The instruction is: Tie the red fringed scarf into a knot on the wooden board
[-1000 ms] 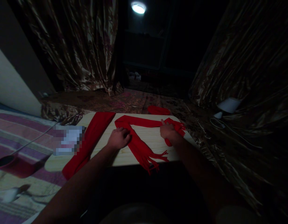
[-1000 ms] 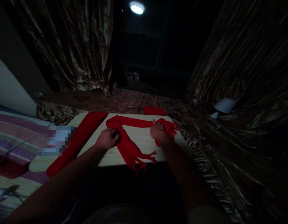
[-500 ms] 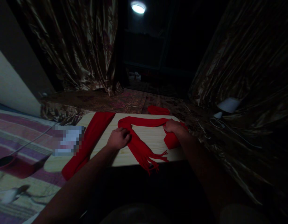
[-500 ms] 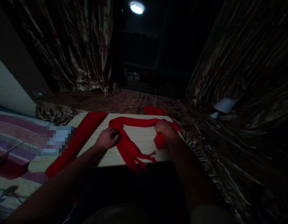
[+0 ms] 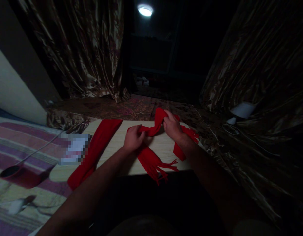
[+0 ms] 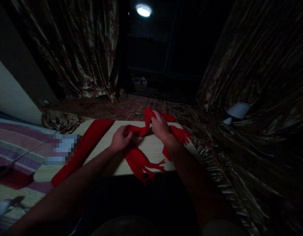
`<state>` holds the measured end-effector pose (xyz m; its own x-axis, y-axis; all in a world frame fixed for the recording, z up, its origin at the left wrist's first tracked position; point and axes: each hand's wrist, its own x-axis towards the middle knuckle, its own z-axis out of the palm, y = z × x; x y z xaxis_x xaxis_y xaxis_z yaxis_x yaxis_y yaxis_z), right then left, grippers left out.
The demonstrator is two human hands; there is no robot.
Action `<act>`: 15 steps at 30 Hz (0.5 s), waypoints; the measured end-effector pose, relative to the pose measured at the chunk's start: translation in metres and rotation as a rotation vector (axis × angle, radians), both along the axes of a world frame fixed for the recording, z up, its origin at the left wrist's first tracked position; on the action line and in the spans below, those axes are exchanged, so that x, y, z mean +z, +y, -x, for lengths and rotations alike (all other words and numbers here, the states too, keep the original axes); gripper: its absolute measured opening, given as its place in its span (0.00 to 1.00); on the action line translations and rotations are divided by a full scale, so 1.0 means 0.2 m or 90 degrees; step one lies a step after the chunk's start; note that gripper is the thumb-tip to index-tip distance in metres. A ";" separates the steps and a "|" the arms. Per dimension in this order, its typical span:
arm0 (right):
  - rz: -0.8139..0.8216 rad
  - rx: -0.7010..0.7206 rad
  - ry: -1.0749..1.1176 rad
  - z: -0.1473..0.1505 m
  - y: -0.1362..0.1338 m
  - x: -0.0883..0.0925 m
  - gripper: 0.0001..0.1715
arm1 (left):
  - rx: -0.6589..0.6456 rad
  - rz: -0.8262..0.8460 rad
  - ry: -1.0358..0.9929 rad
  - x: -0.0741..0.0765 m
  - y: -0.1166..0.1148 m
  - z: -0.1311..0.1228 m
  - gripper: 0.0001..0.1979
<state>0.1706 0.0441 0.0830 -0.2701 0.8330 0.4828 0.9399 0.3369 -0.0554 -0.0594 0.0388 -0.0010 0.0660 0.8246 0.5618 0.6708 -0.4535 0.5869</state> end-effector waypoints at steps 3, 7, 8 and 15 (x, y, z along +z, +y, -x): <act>0.009 0.037 0.034 0.08 -0.01 -0.01 0.27 | -0.078 -0.030 -0.103 0.11 0.04 -0.14 0.34; 0.042 0.115 0.045 0.15 -0.03 -0.03 0.23 | -0.148 -0.009 -0.229 0.16 0.08 -0.26 0.41; 0.050 0.127 0.039 0.16 -0.04 -0.04 0.23 | -0.133 0.004 -0.245 0.16 0.09 -0.27 0.40; 0.037 0.071 -0.094 0.12 -0.10 -0.04 0.26 | 0.155 0.203 -0.361 0.10 0.10 -0.32 0.21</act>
